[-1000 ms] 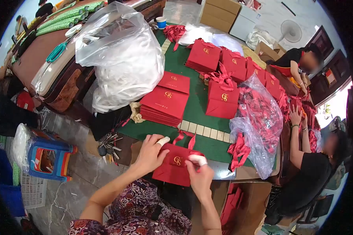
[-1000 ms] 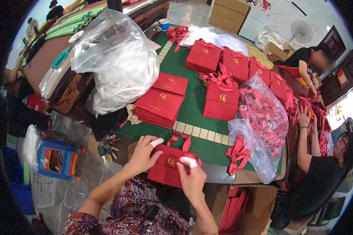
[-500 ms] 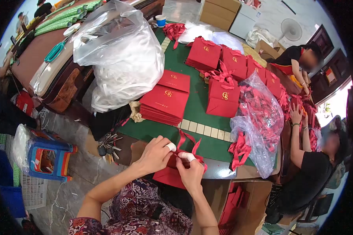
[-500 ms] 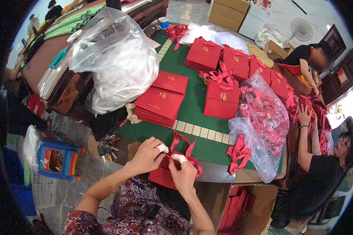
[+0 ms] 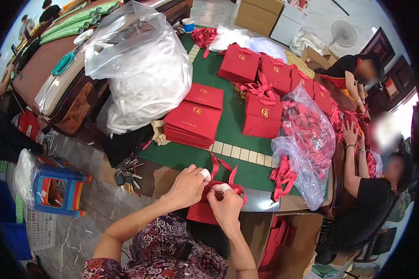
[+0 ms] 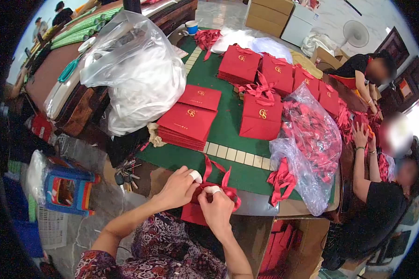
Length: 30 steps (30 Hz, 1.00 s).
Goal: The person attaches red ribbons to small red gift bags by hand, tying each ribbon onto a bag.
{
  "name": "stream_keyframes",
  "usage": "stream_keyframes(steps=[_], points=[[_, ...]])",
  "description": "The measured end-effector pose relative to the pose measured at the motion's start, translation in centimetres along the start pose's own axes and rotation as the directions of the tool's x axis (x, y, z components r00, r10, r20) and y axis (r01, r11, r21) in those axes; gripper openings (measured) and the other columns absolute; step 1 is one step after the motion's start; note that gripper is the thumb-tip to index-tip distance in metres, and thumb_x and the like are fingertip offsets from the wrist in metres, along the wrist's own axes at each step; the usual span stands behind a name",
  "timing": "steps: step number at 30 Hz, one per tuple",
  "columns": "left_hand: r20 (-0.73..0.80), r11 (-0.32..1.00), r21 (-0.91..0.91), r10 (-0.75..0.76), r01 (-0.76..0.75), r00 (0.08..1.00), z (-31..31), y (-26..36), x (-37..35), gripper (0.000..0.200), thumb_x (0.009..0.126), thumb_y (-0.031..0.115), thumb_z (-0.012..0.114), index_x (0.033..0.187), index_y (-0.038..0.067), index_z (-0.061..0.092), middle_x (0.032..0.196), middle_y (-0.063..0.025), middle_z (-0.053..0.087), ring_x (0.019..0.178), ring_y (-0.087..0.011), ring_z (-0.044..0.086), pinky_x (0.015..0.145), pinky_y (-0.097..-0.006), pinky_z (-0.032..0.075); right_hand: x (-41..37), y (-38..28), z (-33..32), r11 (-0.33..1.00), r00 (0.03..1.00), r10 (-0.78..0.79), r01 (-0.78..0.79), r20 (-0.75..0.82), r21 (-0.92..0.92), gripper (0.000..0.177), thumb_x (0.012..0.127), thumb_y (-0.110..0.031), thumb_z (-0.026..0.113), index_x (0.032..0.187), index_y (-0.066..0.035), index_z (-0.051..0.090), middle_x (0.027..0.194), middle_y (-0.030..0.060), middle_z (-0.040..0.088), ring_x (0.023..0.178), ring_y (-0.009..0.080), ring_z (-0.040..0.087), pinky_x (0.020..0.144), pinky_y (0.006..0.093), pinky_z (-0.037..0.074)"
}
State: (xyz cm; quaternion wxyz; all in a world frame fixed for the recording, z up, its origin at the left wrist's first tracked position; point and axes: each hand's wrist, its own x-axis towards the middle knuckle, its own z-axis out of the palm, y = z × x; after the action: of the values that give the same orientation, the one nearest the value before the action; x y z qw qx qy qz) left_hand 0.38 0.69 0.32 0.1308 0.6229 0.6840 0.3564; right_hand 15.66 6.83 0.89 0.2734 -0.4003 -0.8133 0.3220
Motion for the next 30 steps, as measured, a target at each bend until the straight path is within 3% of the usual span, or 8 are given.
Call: stream_keyframes(steps=[5,11,14,17,19,24,26,30], points=[[-0.016,1.000,-0.007,-0.024,0.023,1.000,0.3,0.4,-0.2,0.010,0.083,0.004,0.062,0.092,0.002,0.059,0.086,-0.0152,0.059,0.086,-0.0363,0.054,0.076,-0.0451,0.045,0.2,-0.2,-0.2,0.996,0.996,0.089,-0.089,0.029,0.006,0.014,0.080,-0.014,0.072,0.085,-0.001,0.069,0.075,0.0142,0.070,0.064,0.0275,0.069,0.060,0.0380,0.054],[0.015,0.982,0.189,0.004,-0.007,1.000,0.5,1.9,-0.7,0.012,0.077,0.004,0.063,0.089,0.002,0.062,0.088,-0.0123,0.062,0.089,-0.0315,0.055,0.077,-0.0411,0.045,0.3,-0.4,0.1,0.991,0.991,0.125,-0.124,0.041,-0.042,0.015,0.079,-0.015,0.073,0.086,-0.001,0.070,0.074,0.0146,0.070,0.063,0.0285,0.069,0.059,0.0389,0.053],[0.010,0.978,0.210,-0.003,0.001,1.000,0.9,2.0,-1.0,0.011,0.083,0.008,0.063,0.094,0.004,0.063,0.088,-0.0120,0.062,0.088,-0.0316,0.055,0.077,-0.0425,0.045,0.2,-0.9,0.0,0.991,0.991,0.129,-0.129,0.020,-0.032,0.016,0.080,-0.015,0.074,0.086,-0.001,0.069,0.076,0.0148,0.070,0.065,0.0288,0.069,0.060,0.0389,0.053],[-0.032,0.989,0.145,-0.029,0.033,0.999,1.1,2.1,-0.9,0.012,0.085,0.007,0.062,0.096,0.003,0.063,0.088,-0.0132,0.062,0.089,-0.0334,0.055,0.077,-0.0439,0.046,0.0,-0.5,0.6,0.997,0.996,0.069,-0.070,-0.065,-0.024,0.015,0.081,-0.014,0.075,0.089,-0.003,0.070,0.078,0.0148,0.070,0.067,0.0298,0.069,0.062,0.0394,0.053],[-0.034,0.990,-0.056,-0.130,0.128,0.991,0.6,2.1,-0.7,0.010,0.086,0.006,0.060,0.096,0.003,0.063,0.087,-0.0155,0.062,0.089,-0.0365,0.056,0.077,-0.0461,0.047,-0.4,-0.2,0.7,0.997,0.994,0.078,-0.077,-0.078,0.017,0.015,0.082,-0.014,0.075,0.091,-0.003,0.070,0.080,0.0148,0.070,0.068,0.0305,0.069,0.063,0.0398,0.053],[0.037,0.987,-0.105,-0.122,0.125,0.992,-0.2,1.6,-0.8,0.010,0.087,0.005,0.060,0.097,0.003,0.062,0.085,-0.0187,0.061,0.089,-0.0401,0.056,0.076,-0.0476,0.047,-0.7,-0.4,0.3,0.994,0.989,0.100,-0.094,-0.108,0.059,0.014,0.083,-0.008,0.073,0.095,-0.001,0.071,0.082,0.0155,0.071,0.071,0.0265,0.071,0.068,0.0362,0.055],[0.071,0.989,-0.055,-0.133,0.137,0.989,-0.6,1.7,-0.6,0.007,0.085,0.004,0.060,0.092,0.002,0.061,0.088,-0.0178,0.063,0.089,-0.0384,0.057,0.078,-0.0469,0.048,-0.7,-0.3,0.6,0.999,0.999,-0.034,0.035,-0.038,0.022,0.014,0.085,-0.008,0.072,0.097,-0.002,0.070,0.088,0.0155,0.071,0.079,0.0297,0.071,0.070,0.0370,0.055],[0.038,0.986,-0.115,-0.120,0.123,0.992,-0.8,0.4,-0.5,0.010,0.084,0.006,0.065,0.093,0.004,0.063,0.087,-0.0153,0.065,0.087,-0.0372,0.059,0.075,-0.0445,0.048,-0.2,-0.4,-0.1,0.993,0.996,-0.086,0.087,-0.015,0.083,0.016,0.085,-0.010,0.073,0.100,-0.004,0.071,0.089,0.0137,0.068,0.078,0.0313,0.068,0.070,0.0381,0.054]])
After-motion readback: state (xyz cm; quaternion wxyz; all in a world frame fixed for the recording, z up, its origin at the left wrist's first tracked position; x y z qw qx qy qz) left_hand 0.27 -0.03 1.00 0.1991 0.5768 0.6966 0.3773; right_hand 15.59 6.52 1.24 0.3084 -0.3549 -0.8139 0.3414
